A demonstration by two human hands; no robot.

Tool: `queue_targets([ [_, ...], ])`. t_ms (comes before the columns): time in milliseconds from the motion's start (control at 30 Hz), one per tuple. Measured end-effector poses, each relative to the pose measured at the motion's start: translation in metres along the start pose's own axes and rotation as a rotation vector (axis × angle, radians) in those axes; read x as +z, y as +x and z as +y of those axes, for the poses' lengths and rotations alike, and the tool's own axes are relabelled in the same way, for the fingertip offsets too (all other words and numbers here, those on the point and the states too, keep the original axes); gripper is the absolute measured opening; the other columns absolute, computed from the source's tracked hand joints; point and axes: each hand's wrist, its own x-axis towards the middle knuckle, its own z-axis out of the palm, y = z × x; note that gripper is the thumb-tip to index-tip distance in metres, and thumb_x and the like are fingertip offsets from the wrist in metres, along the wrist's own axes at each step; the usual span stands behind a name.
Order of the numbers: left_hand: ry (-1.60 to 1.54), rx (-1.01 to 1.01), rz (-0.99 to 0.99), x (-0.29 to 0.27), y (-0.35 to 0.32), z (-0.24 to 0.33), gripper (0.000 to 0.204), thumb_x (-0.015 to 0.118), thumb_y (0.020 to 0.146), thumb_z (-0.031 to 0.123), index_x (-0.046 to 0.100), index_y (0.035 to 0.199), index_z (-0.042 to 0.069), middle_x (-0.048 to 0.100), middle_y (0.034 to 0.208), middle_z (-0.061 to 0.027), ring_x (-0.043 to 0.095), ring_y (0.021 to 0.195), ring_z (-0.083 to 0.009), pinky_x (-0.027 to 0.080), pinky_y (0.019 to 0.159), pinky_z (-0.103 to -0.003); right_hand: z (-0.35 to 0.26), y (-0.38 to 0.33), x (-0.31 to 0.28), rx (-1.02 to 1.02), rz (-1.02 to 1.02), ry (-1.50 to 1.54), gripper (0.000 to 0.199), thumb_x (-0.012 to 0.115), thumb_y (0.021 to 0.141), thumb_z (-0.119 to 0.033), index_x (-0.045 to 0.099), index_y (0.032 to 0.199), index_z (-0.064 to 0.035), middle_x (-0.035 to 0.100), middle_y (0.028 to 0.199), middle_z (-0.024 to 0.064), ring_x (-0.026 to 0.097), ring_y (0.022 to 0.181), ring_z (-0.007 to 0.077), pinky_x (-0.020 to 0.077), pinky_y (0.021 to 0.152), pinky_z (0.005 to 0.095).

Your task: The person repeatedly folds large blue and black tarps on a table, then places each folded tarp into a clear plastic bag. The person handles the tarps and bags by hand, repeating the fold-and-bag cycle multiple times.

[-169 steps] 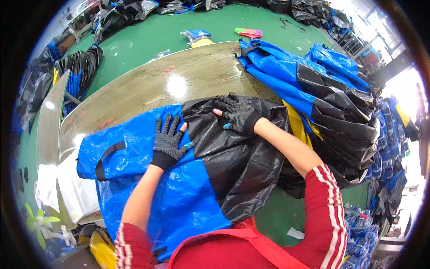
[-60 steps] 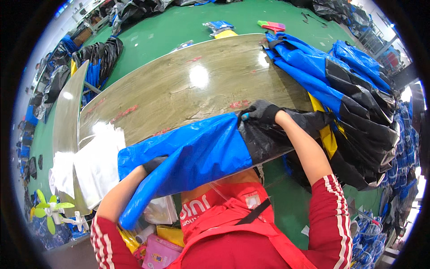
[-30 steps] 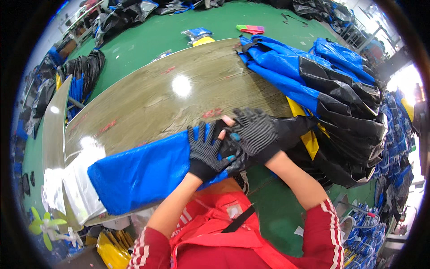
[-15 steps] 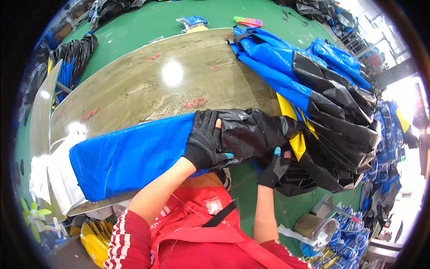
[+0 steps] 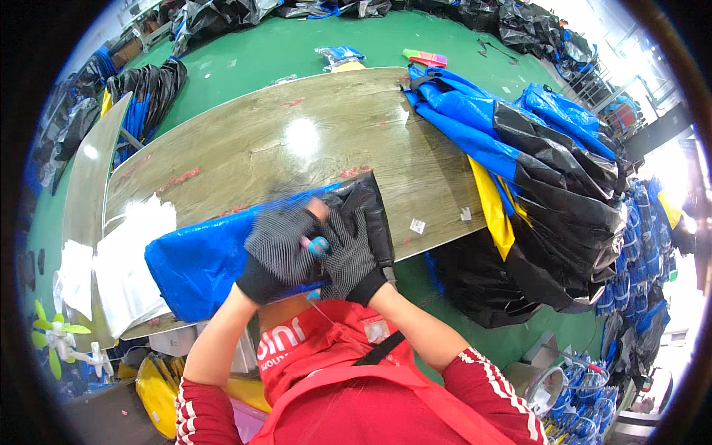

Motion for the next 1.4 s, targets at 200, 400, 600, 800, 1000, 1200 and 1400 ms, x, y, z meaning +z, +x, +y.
queue_targets([
  [200, 0.444, -0.019, 0.089, 0.072, 0.004, -0.086, 0.052, 0.054, 0.086, 0.034, 0.053, 0.132, 0.008, 0.047, 0.141, -0.0147, 0.031, 0.137, -0.0398, 0.013, 0.114, -0.059, 0.014, 0.025, 0.046, 0.096, 0.277, 0.164, 0.058, 0.056, 0.085, -0.04, 0.055, 0.126, 0.0021, 0.052, 0.135, 0.0163, 0.046, 0.127, 0.0327, 0.023, 0.111, 0.0579],
  [400, 0.448, -0.088, 0.095, 0.012, -0.044, -0.092, 0.061, 0.061, 0.081, 0.04, 0.053, 0.13, 0.004, 0.043, 0.145, -0.017, 0.035, 0.137, -0.0361, 0.015, 0.114, -0.058, 0.027, 0.05, 0.057, 0.155, 0.071, -0.334, 0.09, 0.062, 0.071, -0.06, 0.047, 0.135, 0.0024, 0.044, 0.139, 0.024, 0.031, 0.136, 0.0412, 0.0066, 0.113, 0.0634],
  [600, 0.863, -0.402, 0.465, -0.029, -0.174, -0.169, 0.089, 0.066, 0.08, 0.042, 0.027, 0.145, -0.004, 0.021, 0.154, -0.0246, 0.018, 0.143, -0.0399, 0.012, 0.116, -0.055, -0.013, 0.068, 0.073, 0.297, 0.053, -0.468, 0.085, 0.051, 0.082, -0.062, 0.045, 0.138, 0.0009, 0.045, 0.139, 0.0232, 0.028, 0.137, 0.043, 0.0038, 0.111, 0.0653],
  [800, 0.085, -1.124, 0.562, -0.034, -0.202, -0.189, 0.092, 0.062, 0.086, 0.054, 0.028, 0.143, -0.011, 0.03, 0.148, -0.0299, 0.029, 0.138, -0.0399, 0.026, 0.113, -0.043, -0.055, 0.095, 0.123, 0.107, -0.002, -0.237, 0.067, 0.049, 0.086, -0.059, 0.046, 0.142, -0.0219, 0.034, 0.15, 0.0204, 0.021, 0.141, 0.0445, -0.0008, 0.105, 0.0742],
  [1000, -0.842, -0.772, 0.614, -0.069, -0.223, -0.155, 0.07, 0.061, 0.092, 0.043, 0.035, 0.142, 0.001, 0.051, 0.133, -0.0161, 0.054, 0.115, -0.026, 0.047, 0.095, -0.038, -0.045, 0.083, 0.132, -0.027, 0.172, -0.217, 0.056, 0.052, 0.087, -0.05, 0.058, 0.131, -0.0158, 0.048, 0.139, 0.0191, 0.031, 0.136, 0.0441, 0.0008, 0.107, 0.0728],
  [1200, -1.237, -1.147, 0.371, -0.034, -0.255, -0.122, 0.087, 0.05, 0.091, 0.061, 0.024, 0.148, 0.001, 0.04, 0.146, -0.0166, 0.047, 0.129, -0.0289, 0.04, 0.107, -0.042, -0.032, 0.071, 0.125, -0.107, 0.004, -0.167, 0.057, 0.05, 0.087, -0.052, 0.058, 0.13, -0.015, 0.053, 0.135, 0.0149, 0.037, 0.135, 0.0374, 0.0041, 0.11, 0.0694],
  [1400, -1.475, -0.943, 0.525, 0.007, -0.274, -0.057, 0.08, 0.055, 0.092, 0.045, 0.019, 0.15, 0.005, 0.033, 0.15, -0.0165, 0.036, 0.136, -0.0344, 0.03, 0.113, -0.048, -0.015, 0.043, 0.101, -0.392, 0.242, -0.175, 0.054, 0.056, 0.086, -0.047, 0.057, 0.129, -0.0134, 0.054, 0.132, 0.0152, 0.046, 0.127, 0.035, 0.0207, 0.11, 0.0606],
])
